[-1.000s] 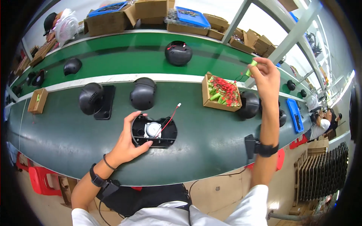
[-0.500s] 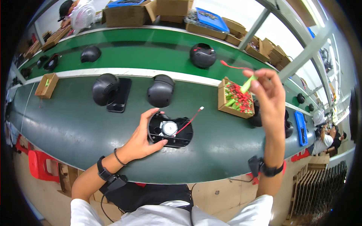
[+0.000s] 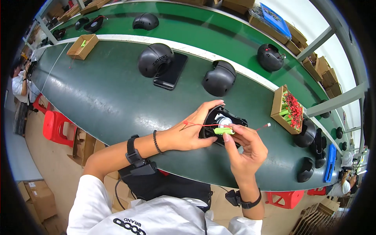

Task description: Assembling black plastic electronic devices, including internal modules and batteries, on an industrial production line.

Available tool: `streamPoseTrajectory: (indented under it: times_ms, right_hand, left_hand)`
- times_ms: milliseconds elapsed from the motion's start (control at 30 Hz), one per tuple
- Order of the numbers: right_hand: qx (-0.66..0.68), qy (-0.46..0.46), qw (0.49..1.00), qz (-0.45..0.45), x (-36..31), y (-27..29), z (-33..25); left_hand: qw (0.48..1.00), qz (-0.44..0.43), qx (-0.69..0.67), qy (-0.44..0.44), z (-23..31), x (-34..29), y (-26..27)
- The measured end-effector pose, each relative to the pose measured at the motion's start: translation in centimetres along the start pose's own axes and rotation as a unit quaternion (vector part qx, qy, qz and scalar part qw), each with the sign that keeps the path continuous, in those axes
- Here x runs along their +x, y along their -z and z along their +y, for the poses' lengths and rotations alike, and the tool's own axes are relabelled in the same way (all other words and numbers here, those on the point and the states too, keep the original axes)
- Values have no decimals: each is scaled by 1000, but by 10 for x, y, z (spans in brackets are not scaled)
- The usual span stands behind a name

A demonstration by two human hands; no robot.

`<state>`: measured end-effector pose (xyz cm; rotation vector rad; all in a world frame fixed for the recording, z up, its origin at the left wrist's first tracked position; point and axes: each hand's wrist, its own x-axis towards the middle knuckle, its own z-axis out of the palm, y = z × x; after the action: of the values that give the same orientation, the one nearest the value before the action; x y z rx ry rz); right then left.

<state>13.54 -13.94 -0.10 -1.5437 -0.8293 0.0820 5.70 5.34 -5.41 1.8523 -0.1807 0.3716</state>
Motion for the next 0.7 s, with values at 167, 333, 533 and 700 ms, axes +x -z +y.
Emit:
streamPoseTrajectory:
  times_ms: [167, 333, 533, 700]
  right_hand:
    - [-97, 136, 986, -12, -1, -1, 14]
    - [-199, 171, 963, -55, -7, 0, 14]
    - [-342, 194, 912, -115, -3, 6, 5]
    - [-331, 200, 906, -174, 8, 13, -1]
  left_hand:
    - [1000, -7, 11, -14, 2, 1, -2]
    - [999, -26, 23, -9, 3, 1, -1]
    - [997, -54, 27, -43, 8, -4, 6]
    - [987, -147, 43, -39, 22, -7, 45]
